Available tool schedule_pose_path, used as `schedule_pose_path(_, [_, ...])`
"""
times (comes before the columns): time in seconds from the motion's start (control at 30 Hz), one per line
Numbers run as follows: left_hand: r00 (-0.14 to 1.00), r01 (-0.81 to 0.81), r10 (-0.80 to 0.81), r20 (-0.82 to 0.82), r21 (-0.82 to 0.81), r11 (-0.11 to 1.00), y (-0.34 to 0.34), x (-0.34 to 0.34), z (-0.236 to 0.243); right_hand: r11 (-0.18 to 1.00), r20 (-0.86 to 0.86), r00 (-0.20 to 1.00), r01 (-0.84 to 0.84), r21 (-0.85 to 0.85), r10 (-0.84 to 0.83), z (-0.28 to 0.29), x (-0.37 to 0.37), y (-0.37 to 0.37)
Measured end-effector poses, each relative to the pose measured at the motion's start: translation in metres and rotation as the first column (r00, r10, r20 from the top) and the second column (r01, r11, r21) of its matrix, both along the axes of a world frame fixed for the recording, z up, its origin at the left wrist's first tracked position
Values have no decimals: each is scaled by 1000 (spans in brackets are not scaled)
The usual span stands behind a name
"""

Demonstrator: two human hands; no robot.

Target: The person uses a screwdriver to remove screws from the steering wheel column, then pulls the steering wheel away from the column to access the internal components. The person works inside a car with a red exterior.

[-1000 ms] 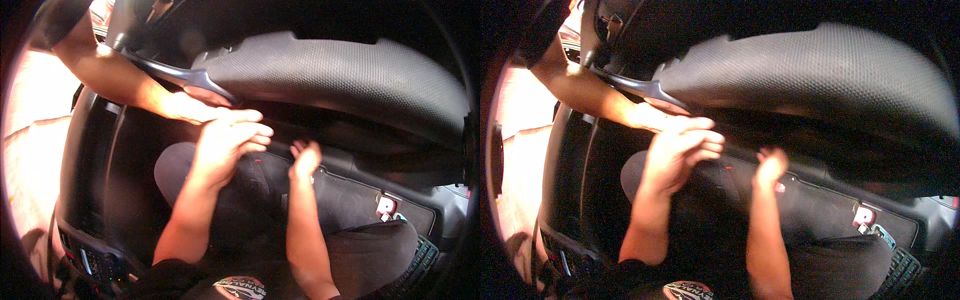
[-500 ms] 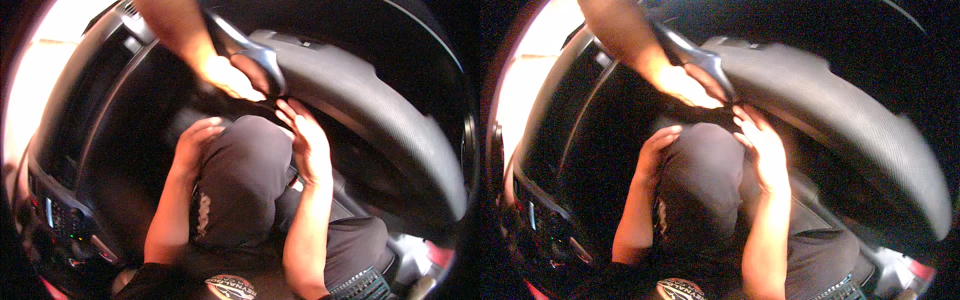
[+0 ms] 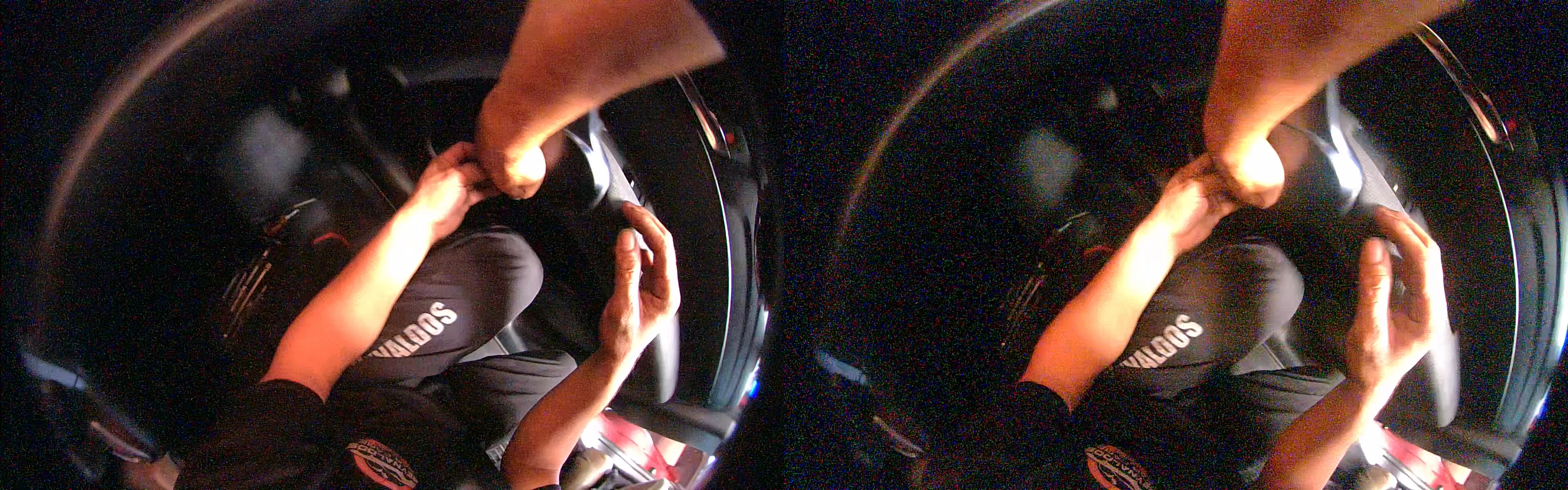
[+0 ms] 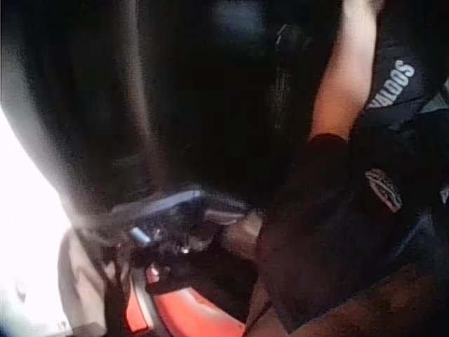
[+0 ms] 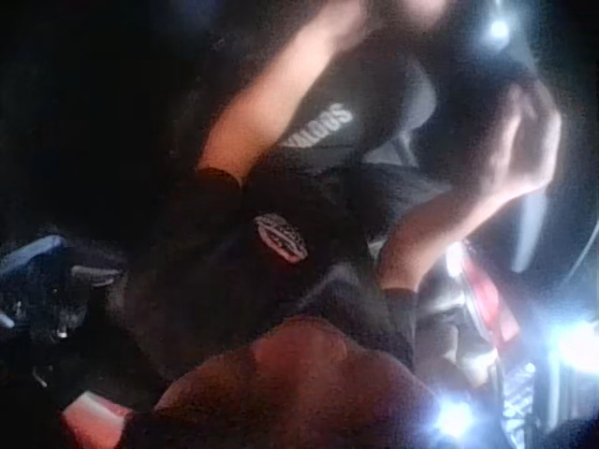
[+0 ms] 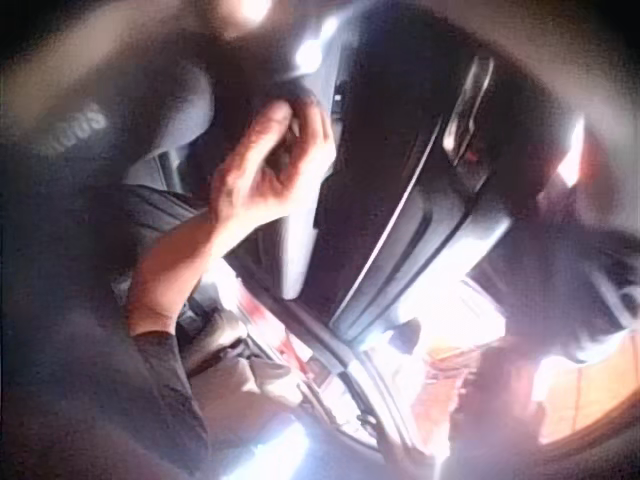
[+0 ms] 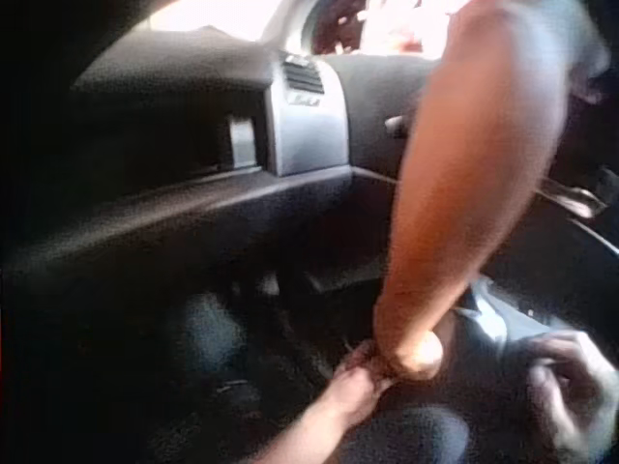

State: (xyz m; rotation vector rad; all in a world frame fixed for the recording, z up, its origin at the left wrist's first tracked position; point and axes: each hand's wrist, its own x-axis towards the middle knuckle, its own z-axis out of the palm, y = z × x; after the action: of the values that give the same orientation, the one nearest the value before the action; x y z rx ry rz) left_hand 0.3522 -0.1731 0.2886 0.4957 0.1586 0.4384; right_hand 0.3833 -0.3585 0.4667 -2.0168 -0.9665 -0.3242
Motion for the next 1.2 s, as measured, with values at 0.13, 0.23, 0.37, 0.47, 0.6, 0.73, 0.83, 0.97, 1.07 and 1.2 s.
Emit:
schedule_pose_path(0.13, [999, 26, -18, 33, -264, 964, -15, 1, 10, 982, 80, 980, 186, -39, -183, 17, 5, 10])
schedule_pose_path(0.23, [992, 71, -44, 116, -242, 968, -5, -7, 22, 965, 31, 965, 261, -11, -260, 34, -16, 25])
schedule_pose_path(0.37, [999, -47, 46, 14, 82, 996, -23, -14, 37, 983, 98, 978, 185, 7, -184, 32, -11, 14])
schedule_pose_path(0.47, [990, -141, 142, 13, 242, 960, -37, -16, 33, 989, 91, 985, 142, 41, -145, 30, -10, 6])
schedule_pose_path(0.6, [992, -112, 128, -19, 357, 927, -27, -21, 46, 993, 133, 985, 103, 52, -109, 30, -10, 3])
schedule_pose_path(0.73, [995, -65, 86, -50, 327, 943, -29, -22, 49, 997, 145, 987, 55, 46, -61, 26, -9, -9])
schedule_pose_path(0.83, [996, -84, 81, 25, 175, 981, -40, -28, 46, 998, 171, 984, 42, 46, -49, 22, -9, -13])
schedule_pose_path(0.97, [994, 48, -49, 99, 16, 999, -28, -23, 46, 995, 72, 996, 50, 87, -56, 23, -18, -9])
schedule_pose_path(1.07, [993, 12, -45, 112, 282, 959, -16, -23, 47, 994, 97, 992, 78, 77, -86, 25, -16, -8])
schedule_pose_path(1.2, [929, 259, -155, 336, -290, 921, -16, 0, 21, 1000, 48, 999, -5, 22, 4, 28, -16, -12])
